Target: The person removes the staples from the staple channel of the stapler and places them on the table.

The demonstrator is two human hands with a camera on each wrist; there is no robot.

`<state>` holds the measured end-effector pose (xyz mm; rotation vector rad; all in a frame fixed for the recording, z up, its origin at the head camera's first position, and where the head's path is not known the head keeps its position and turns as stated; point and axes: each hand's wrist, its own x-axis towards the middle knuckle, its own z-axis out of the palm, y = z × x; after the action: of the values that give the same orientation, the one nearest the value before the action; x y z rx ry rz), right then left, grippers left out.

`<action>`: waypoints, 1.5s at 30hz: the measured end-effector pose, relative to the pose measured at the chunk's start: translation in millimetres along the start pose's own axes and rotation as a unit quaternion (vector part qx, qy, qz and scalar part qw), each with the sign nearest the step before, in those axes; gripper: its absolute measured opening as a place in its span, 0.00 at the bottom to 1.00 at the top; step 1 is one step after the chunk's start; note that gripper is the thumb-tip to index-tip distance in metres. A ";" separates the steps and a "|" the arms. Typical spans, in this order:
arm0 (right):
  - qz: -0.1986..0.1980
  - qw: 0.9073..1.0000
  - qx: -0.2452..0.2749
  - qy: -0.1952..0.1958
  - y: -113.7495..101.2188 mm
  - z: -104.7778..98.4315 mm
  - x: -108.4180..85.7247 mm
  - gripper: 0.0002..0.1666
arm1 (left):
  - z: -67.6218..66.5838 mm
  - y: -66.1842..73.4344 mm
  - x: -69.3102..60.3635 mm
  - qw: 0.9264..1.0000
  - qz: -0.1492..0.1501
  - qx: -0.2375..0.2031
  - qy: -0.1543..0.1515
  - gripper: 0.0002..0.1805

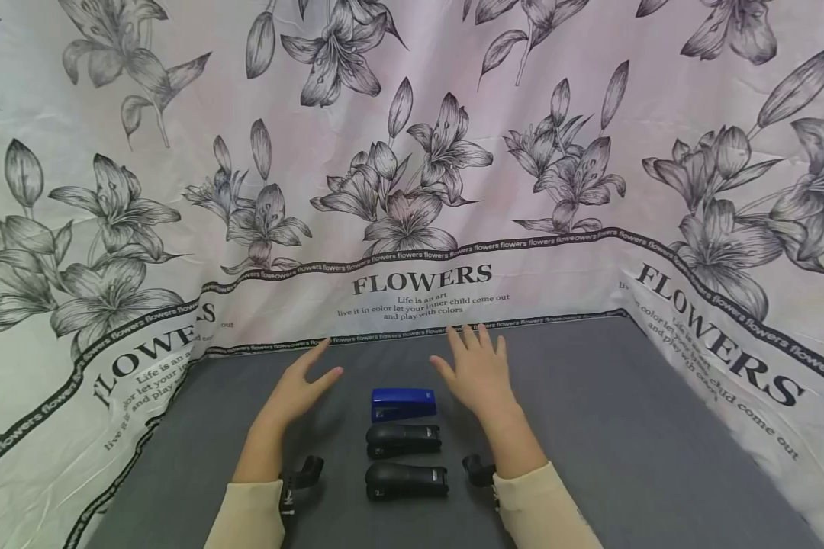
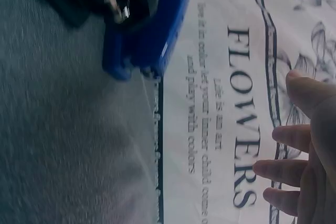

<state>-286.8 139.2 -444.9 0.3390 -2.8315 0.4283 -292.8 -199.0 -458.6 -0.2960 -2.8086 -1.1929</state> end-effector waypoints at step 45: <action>-0.196 0.979 0.048 -0.035 -72.2 41.2 -17.6 0.21 | 71.3 9.2 11.1 0.983 0.051 -0.007 -0.175 0.13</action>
<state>-260.0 62.3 -469.4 0.9275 -2.7173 0.4732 -301.4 -139.8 -500.0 -0.7073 -3.0275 -1.2463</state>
